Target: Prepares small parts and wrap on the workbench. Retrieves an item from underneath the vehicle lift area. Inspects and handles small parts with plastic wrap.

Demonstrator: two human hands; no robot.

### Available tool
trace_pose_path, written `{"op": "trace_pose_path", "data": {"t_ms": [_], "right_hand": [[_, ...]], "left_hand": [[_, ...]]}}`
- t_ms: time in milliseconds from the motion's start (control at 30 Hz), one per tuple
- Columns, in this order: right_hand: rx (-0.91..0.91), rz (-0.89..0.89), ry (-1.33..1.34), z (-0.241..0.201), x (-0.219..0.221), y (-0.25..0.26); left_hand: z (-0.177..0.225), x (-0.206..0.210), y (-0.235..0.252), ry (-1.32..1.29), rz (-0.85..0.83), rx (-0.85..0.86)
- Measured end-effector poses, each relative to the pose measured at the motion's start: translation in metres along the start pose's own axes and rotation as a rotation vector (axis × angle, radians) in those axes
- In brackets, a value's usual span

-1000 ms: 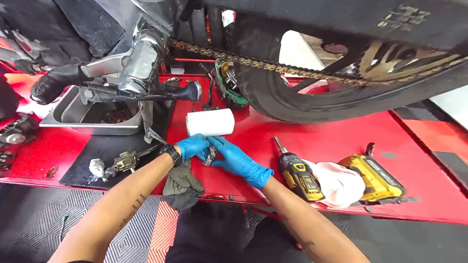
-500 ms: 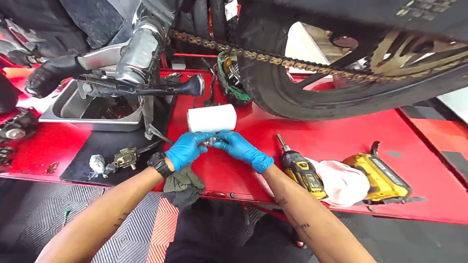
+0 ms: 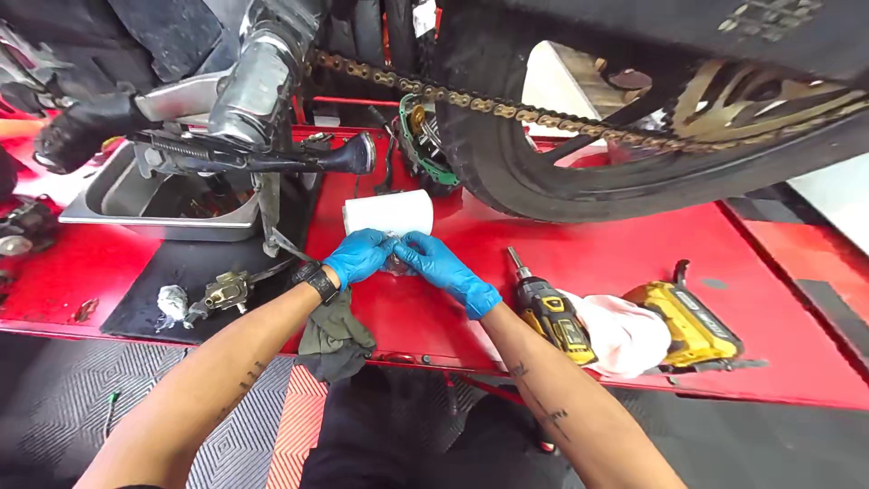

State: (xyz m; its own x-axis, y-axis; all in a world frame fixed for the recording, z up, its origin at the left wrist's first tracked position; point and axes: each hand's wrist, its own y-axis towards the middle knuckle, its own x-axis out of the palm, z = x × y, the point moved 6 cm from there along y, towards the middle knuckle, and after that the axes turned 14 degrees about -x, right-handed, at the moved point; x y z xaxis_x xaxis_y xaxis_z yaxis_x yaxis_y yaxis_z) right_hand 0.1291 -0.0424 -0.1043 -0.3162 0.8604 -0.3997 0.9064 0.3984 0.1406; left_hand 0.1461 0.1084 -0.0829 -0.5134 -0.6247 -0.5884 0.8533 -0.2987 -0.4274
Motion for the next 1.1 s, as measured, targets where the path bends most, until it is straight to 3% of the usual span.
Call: {"op": "trace_pose_path", "data": {"t_ms": [133,267,400,467,533,633,700,933,1100], "right_hand": [[0.005,-0.038,0.133,0.004,-0.001,-0.001],[0.145,-0.134,0.096,0.007,0.004,-0.001],[0.297,-0.321,-0.311,0.007,0.019,0.007],[0.304,-0.311,-0.45,0.005,0.019,0.011],[0.168,-0.208,-0.522,-0.008,0.011,0.008],[-0.268,0.003,-0.478,-0.034,0.004,0.009],[-0.428,0.005,-0.443,-0.041,0.009,0.016],[-0.232,-0.318,-0.448,-0.02,0.019,0.037],[-0.163,-0.333,-0.359,-0.011,0.01,0.036]], "left_hand": [[0.006,-0.007,-0.007,0.066,0.133,-0.065],[0.006,-0.015,-0.015,0.286,0.387,0.191],[-0.007,-0.004,-0.012,0.354,0.267,0.351],[-0.009,-0.002,-0.016,0.38,0.186,0.366],[-0.014,-0.002,-0.021,0.405,0.107,0.36],[-0.027,0.001,-0.026,0.482,0.049,0.394],[-0.028,0.005,-0.03,0.561,0.028,0.406],[-0.015,0.009,-0.029,0.85,0.097,0.509],[-0.006,0.003,-0.02,0.898,0.049,0.593]]}}
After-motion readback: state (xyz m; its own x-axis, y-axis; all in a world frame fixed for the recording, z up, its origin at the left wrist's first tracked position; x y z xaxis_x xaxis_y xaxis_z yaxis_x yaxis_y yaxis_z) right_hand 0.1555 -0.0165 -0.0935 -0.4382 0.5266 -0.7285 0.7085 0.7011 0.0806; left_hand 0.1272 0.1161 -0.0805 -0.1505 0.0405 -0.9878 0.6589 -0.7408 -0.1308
